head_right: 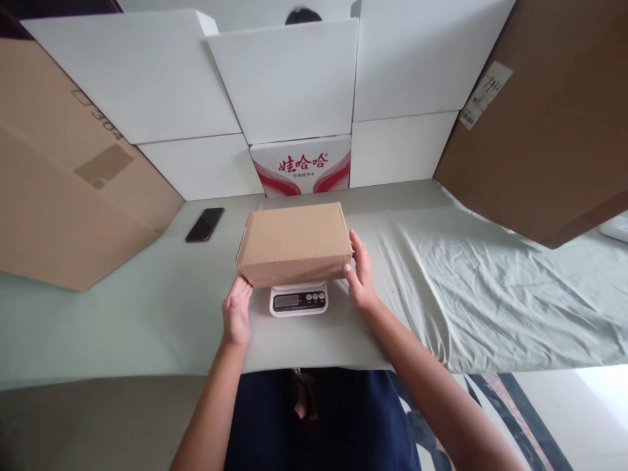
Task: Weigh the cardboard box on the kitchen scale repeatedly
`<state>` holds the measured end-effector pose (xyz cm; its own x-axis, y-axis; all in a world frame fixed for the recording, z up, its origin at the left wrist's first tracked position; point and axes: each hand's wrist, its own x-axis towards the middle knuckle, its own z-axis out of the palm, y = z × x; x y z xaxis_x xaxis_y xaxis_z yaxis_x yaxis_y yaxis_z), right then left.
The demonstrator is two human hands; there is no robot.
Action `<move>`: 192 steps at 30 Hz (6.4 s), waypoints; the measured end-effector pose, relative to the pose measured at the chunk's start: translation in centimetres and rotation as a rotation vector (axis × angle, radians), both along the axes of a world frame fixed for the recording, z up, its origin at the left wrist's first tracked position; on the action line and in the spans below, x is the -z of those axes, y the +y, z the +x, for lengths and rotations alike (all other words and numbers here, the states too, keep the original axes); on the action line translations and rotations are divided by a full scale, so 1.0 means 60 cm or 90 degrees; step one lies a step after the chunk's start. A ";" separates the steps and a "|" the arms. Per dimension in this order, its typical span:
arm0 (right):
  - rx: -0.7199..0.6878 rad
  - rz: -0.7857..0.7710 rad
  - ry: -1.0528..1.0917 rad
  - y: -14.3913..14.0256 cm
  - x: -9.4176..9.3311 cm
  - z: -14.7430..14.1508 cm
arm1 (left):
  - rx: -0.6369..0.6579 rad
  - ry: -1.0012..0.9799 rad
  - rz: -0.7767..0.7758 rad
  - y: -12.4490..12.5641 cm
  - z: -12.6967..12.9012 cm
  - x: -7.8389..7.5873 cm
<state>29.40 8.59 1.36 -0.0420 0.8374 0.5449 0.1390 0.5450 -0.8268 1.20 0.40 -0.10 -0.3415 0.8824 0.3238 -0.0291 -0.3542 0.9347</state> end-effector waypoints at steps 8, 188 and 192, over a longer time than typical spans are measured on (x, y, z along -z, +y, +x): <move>-0.007 0.016 -0.031 -0.009 -0.005 -0.008 | 0.007 0.014 -0.016 -0.002 0.005 -0.002; -0.071 -0.017 -0.063 -0.014 0.036 0.018 | -0.015 0.067 0.011 -0.019 0.004 -0.010; -0.066 -0.025 -0.067 -0.009 0.029 0.015 | 0.000 0.055 -0.011 -0.016 0.006 -0.017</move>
<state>30.28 8.04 -0.36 -0.1852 0.8463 0.4995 0.1706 0.5282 -0.8318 1.55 -0.54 0.91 -0.3130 0.8881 0.3365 0.0515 -0.3379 0.9398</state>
